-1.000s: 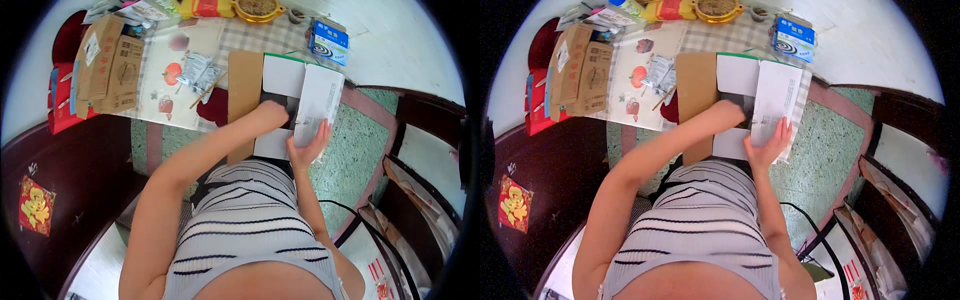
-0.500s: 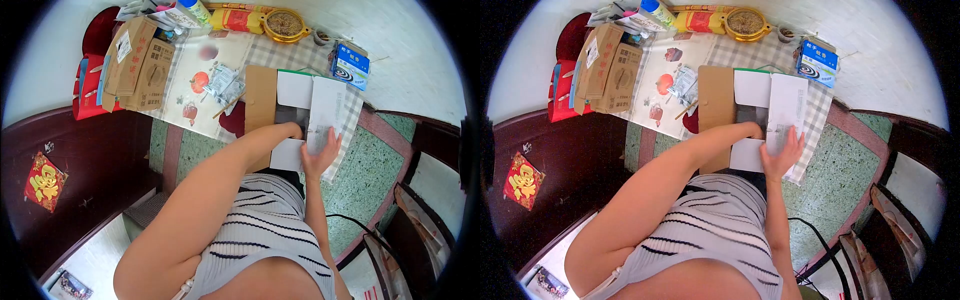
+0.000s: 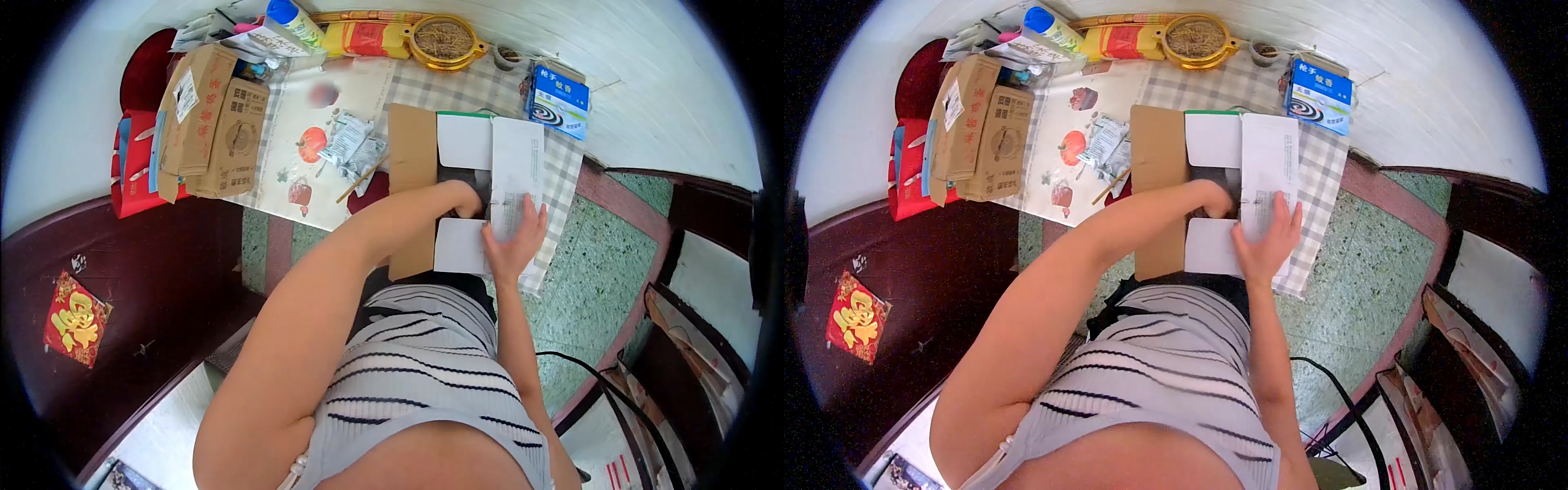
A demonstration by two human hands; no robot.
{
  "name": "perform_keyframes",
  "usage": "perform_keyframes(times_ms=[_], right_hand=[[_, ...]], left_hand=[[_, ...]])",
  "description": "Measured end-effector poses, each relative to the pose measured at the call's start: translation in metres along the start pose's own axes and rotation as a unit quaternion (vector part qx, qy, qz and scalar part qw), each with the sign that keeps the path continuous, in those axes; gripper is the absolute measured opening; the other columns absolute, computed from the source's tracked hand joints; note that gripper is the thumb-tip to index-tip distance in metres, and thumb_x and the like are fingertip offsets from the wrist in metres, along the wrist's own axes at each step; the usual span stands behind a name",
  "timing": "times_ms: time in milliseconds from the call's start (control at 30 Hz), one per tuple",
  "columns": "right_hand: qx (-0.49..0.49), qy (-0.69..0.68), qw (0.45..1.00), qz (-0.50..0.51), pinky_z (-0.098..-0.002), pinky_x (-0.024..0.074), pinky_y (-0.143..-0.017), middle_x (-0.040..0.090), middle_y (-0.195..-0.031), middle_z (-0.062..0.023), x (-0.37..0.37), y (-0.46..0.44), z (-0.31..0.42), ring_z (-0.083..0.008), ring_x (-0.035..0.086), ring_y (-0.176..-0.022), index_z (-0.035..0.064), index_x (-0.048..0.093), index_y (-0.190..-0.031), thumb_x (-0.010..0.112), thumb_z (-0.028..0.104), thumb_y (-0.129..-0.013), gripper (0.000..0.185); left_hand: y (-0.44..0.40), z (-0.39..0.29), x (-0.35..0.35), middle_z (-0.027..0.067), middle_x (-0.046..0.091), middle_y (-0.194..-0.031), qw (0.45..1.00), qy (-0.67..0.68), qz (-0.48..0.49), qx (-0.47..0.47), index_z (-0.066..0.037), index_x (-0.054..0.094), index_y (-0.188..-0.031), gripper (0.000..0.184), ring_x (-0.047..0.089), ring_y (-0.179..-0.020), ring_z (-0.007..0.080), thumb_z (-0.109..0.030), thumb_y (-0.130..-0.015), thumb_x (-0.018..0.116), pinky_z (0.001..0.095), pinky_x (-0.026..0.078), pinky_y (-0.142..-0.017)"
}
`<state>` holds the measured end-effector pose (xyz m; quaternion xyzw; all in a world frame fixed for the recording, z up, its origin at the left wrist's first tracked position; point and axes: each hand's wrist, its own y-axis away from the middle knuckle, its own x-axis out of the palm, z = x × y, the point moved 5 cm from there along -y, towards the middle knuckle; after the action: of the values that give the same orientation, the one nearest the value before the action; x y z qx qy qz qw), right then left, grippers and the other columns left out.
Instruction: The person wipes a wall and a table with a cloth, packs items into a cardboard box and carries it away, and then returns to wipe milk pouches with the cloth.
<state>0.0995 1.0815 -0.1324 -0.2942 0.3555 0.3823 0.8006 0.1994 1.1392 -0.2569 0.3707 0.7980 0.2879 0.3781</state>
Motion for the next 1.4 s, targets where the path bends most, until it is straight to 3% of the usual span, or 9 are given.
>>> perform_keyframes(times_ms=[267, 367, 433, 533, 633, 933, 1067, 1233, 1400], right_hand=[[-0.013, -0.008, 1.0, -0.018, -0.0502, 0.0228, -0.105, 0.045, -0.133, -0.0118, 0.0, 0.001, 0.003, -0.0381, 0.027, -0.132, 0.0065, 0.037, -0.136, 0.072, 0.023, -0.062, 0.084], [0.01, 0.022, 1.0, 0.008, -0.0498, 0.0224, -0.106, 0.045, -0.132, -0.0119, 0.001, -0.001, 0.003, -0.0381, 0.026, -0.132, 0.0062, 0.037, -0.135, 0.072, 0.022, -0.062, 0.082], [0.008, 0.026, 1.0, 0.003, -0.0497, 0.0223, -0.106, 0.044, -0.132, -0.0117, 0.002, -0.001, 0.004, -0.038, 0.026, -0.132, 0.0063, 0.037, -0.135, 0.071, 0.022, -0.062, 0.082], [0.0, 0.032, 0.999, -0.002, -0.05, 0.0221, -0.106, 0.043, -0.133, -0.0114, 0.002, -0.001, 0.005, -0.0379, 0.025, -0.132, 0.0065, 0.037, -0.135, 0.071, 0.022, -0.062, 0.082], [-0.01, 0.044, 0.999, -0.005, -0.0504, 0.0218, -0.106, 0.042, -0.134, -0.0115, 0.003, 0.0, 0.007, -0.0376, 0.026, -0.132, 0.0064, 0.036, -0.136, 0.072, 0.024, -0.063, 0.083], [-0.056, 0.034, 0.997, -0.041, -0.0543, 0.0214, -0.105, 0.041, -0.136, -0.0138, 0.01, -0.053, 0.027, -0.0363, 0.032, -0.129, 0.0044, 0.04, -0.132, 0.072, 0.042, -0.071, 0.079], [-0.117, 0.072, 0.99, -0.039, -0.0528, 0.0243, -0.104, 0.047, -0.132, -0.0148, 0.042, -0.112, 0.027, -0.0337, 0.037, -0.127, 0.0039, 0.049, -0.125, 0.069, 0.04, -0.075, 0.065], [-0.161, 0.104, 0.981, 0.034, -0.049, 0.033, -0.098, 0.059, -0.111, -0.0135, 0.064, -0.156, 0.029, -0.0314, 0.049, -0.112, 0.0048, 0.061, -0.109, 0.069, 0.034, -0.076, 0.045], [-0.18, 0.03, 0.979, 0.088, -0.0421, 0.0418, -0.087, 0.064, -0.09, -0.0122, 0.062, -0.162, 0.03, -0.0313, 0.056, -0.092, 0.0048, 0.068, -0.091, 0.07, 0.026, -0.074, 0.028]], left_hand=[[0.103, -0.032, -0.02, 0.0142, 0.064, -0.089, 0.93, 0.054, -0.348, -0.107, -0.003, 0.061, -0.092, 0.021, 0.061, -0.087, 0.0333, -0.012, -0.073, 0.064, 0.0421, 0.049, -0.074], [0.159, -0.044, -0.018, 0.0137, 0.061, -0.092, 0.814, 0.108, -0.566, -0.071, -0.004, 0.056, -0.099, 0.02, 0.06, -0.086, 0.0331, -0.009, -0.079, 0.058, 0.0399, 0.048, -0.075], [0.213, -0.04, -0.024, 0.0131, 0.061, -0.09, 0.749, 0.318, -0.575, -0.085, -0.004, 0.057, -0.099, 0.018, 0.06, -0.083, 0.0296, -0.012, -0.083, 0.058, 0.0361, 0.047, -0.074], [0.276, -0.015, -0.01, 0.0066, 0.059, -0.077, 0.594, 0.4, -0.695, -0.07, -0.002, 0.057, -0.1, 0.023, 0.055, -0.069, 0.0155, -0.02, -0.086, 0.061, 0.0306, 0.044, -0.064], [0.325, 0.0, 0.011, -0.0015, 0.057, -0.079, 0.42, 0.469, -0.777, -0.016, -0.004, 0.059, -0.094, 0.007, 0.048, -0.071, 0.0035, -0.003, -0.086, 0.058, 0.0206, 0.041, -0.063], [0.304, 0.089, 0.083, 0.007, 0.063, -0.076, 0.501, 0.351, -0.722, -0.323, -0.001, 0.058, -0.089, 0.012, 0.06, -0.068, 0.0189, -0.009, -0.081, 0.063, 0.0299, 0.046, -0.064], [0.267, 0.106, 0.095, 0.0158, 0.061, -0.098, 0.503, 0.289, -0.75, -0.318, -0.001, 0.058, -0.103, 0.027, 0.061, -0.087, 0.0256, -0.016, -0.081, 0.064, 0.0355, 0.047, -0.075], [0.261, -0.003, 0.01, 0.0178, 0.056, -0.108, 0.472, 0.174, -0.823, -0.262, -0.002, 0.055, -0.114, 0.036, 0.051, -0.105, 0.0333, -0.015, -0.081, 0.063, 0.0383, 0.039, -0.094], [0.214, -0.066, -0.043, 0.0174, 0.05, -0.122, 0.594, 0.056, -0.783, -0.173, -0.004, 0.054, -0.114, 0.042, 0.046, -0.116, 0.0343, -0.014, -0.075, 0.067, 0.0446, 0.037, -0.098]])
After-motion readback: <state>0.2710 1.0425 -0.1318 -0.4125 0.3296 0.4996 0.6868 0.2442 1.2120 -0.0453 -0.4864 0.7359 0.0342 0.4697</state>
